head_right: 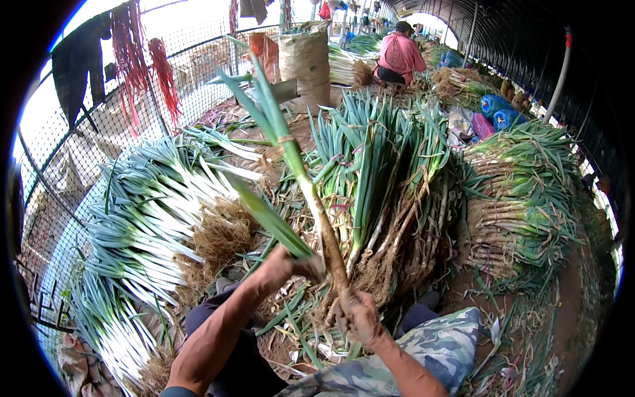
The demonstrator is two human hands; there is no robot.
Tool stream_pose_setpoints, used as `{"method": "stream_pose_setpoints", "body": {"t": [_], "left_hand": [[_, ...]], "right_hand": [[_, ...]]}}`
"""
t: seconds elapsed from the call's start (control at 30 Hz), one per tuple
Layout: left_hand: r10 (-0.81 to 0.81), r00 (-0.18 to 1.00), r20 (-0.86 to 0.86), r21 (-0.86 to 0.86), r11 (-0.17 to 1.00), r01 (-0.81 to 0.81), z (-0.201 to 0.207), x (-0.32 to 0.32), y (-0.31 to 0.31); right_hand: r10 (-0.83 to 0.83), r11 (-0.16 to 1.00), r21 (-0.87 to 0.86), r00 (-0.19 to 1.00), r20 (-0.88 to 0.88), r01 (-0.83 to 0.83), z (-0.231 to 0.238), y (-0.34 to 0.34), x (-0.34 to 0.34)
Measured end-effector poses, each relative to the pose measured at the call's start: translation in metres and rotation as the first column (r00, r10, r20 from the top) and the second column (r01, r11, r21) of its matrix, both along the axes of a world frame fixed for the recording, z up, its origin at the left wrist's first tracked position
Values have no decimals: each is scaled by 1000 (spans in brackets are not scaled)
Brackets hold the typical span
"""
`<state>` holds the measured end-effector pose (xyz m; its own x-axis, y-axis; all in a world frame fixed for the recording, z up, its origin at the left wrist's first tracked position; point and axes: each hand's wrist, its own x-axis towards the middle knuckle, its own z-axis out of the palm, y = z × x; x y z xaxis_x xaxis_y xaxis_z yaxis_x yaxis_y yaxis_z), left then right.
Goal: The person sits on the ground and repeatedly picks up green onions, peels off the outer layers and roots by hand, and places the cleaned stalks into a pile. The process is repeated continuously throughout the clip.
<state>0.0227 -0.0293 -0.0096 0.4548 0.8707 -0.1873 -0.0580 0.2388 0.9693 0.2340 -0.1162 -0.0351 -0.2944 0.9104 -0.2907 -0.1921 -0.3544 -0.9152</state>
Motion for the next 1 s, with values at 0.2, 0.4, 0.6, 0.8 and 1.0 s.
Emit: {"method": "stream_pose_setpoints", "body": {"t": [0.2, 0.4, 0.6, 0.8, 1.0], "left_hand": [[-235, 870, -434, 123, 941, 315, 8, -9, 7], [691, 718, 85, 420, 629, -654, 23, -57, 41], [597, 746, 296, 221, 717, -661, 17, -74, 45], [381, 770, 512, 175, 831, -528, 44, -75, 19], [29, 945, -325, 207, 978, 41, 37, -65, 8]], "right_hand": [[14, 999, 33, 1000, 15, -14, 11, 9, 17], [77, 995, 51, 993, 85, -81, 6, -4, 19], [87, 982, 135, 951, 297, -132, 15, -6, 11], [-8, 992, 117, 918, 396, -42, 2, 6, 17], [-37, 992, 124, 877, 479, -27, -5, 9, 22]]}}
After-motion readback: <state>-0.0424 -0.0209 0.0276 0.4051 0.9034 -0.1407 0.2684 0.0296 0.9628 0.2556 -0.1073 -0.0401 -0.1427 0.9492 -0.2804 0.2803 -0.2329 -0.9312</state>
